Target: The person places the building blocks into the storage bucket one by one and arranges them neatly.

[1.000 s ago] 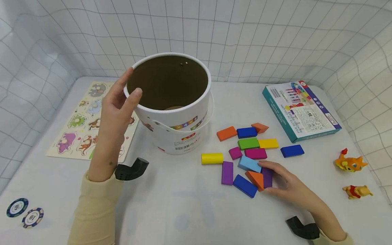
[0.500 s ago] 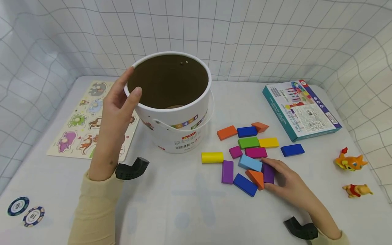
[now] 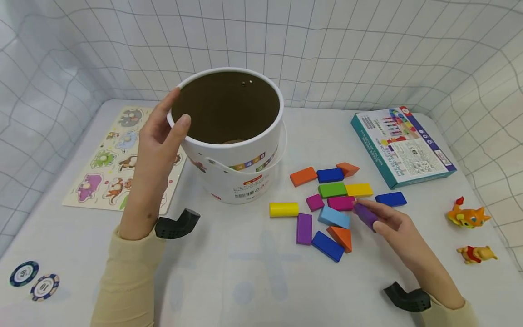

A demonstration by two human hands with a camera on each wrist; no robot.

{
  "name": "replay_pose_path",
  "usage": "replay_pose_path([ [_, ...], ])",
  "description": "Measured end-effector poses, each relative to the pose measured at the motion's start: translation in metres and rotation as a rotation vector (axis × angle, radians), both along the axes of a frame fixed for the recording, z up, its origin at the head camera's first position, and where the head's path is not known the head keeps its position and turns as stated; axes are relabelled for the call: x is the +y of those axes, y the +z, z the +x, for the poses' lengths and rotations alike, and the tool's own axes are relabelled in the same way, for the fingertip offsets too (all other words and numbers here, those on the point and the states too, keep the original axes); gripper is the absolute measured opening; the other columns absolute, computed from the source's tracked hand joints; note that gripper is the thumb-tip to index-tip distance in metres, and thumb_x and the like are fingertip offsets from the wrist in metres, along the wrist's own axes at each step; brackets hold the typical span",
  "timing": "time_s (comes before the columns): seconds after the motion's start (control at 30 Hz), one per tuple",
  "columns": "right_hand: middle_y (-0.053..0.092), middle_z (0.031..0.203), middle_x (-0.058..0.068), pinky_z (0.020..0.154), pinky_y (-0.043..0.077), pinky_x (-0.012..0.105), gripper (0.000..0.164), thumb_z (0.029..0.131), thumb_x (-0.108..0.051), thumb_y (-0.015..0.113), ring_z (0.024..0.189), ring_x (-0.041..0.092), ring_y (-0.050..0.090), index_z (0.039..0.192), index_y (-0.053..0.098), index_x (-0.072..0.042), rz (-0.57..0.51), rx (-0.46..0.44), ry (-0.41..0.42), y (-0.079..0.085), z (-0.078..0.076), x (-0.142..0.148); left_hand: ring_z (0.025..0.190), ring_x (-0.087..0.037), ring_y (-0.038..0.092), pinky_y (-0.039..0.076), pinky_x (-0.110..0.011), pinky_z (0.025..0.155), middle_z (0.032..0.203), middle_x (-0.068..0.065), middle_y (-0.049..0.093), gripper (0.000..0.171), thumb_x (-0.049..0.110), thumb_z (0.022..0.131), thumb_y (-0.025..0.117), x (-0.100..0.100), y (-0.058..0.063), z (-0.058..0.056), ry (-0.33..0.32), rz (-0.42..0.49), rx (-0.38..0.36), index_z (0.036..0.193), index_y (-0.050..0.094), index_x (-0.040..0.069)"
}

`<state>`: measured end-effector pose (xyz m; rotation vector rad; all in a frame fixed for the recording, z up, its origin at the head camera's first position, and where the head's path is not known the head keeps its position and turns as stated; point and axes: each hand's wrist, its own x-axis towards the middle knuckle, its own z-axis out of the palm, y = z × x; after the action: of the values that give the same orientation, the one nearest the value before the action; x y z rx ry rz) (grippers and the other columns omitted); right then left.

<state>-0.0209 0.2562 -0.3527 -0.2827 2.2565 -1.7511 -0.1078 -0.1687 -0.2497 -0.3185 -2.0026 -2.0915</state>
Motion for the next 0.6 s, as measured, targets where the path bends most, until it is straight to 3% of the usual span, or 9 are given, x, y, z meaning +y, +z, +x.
replay_pose_path([
  [0.1,0.034,0.135,0.008,0.087,0.043,0.029,0.042,0.095,-0.015,0.032,0.119,0.020,0.034,0.136,0.033,-0.005,-0.242,0.044,0.134,0.018,-0.014,-0.009,0.122,-0.024,0.036,0.042,-0.023,0.086,0.139,0.000,0.032,0.052,0.020,0.085,0.056,0.000,0.000,0.000,0.002,-0.016,-0.001,0.134,0.040,0.022],
  [0.23,0.035,0.135,0.018,0.094,0.038,0.036,0.047,0.094,-0.023,0.039,0.119,0.029,0.039,0.133,0.033,0.003,-0.538,0.088,0.298,0.051,-0.038,-0.035,0.121,-0.024,0.037,0.042,-0.023,0.085,0.139,0.001,0.032,0.052,0.020,0.084,0.056,0.001,0.001,-0.001,-0.001,-0.022,0.001,0.134,0.040,0.023],
  [0.33,0.036,0.133,0.020,0.095,0.036,0.038,0.055,0.090,-0.032,0.049,0.115,0.033,0.043,0.131,0.037,0.002,-0.602,0.086,0.290,0.083,-0.053,-0.063,0.121,-0.024,0.037,0.041,-0.023,0.086,0.139,0.001,0.032,0.053,0.020,0.084,0.056,0.001,0.001,-0.001,-0.004,-0.025,0.003,0.134,0.039,0.022],
  [0.43,0.035,0.132,0.021,0.096,0.035,0.039,0.060,0.084,-0.036,0.056,0.114,0.037,0.043,0.130,0.041,-0.001,-0.601,0.087,0.264,0.115,-0.069,-0.095,0.122,-0.024,0.037,0.041,-0.024,0.087,0.140,0.000,0.031,0.053,0.021,0.084,0.056,0.001,0.000,0.000,0.002,-0.037,0.004,0.134,0.039,0.023],
  [0.6,0.035,0.132,0.019,0.097,0.033,0.037,0.059,0.081,-0.035,0.061,0.117,0.035,0.042,0.127,0.045,-0.003,-0.535,0.127,0.382,0.151,-0.101,-0.151,0.122,-0.024,0.036,0.041,-0.027,0.089,0.140,0.002,0.030,0.053,0.022,0.085,0.055,-0.001,0.000,0.001,0.000,-0.048,0.001,0.135,0.038,0.024],
])
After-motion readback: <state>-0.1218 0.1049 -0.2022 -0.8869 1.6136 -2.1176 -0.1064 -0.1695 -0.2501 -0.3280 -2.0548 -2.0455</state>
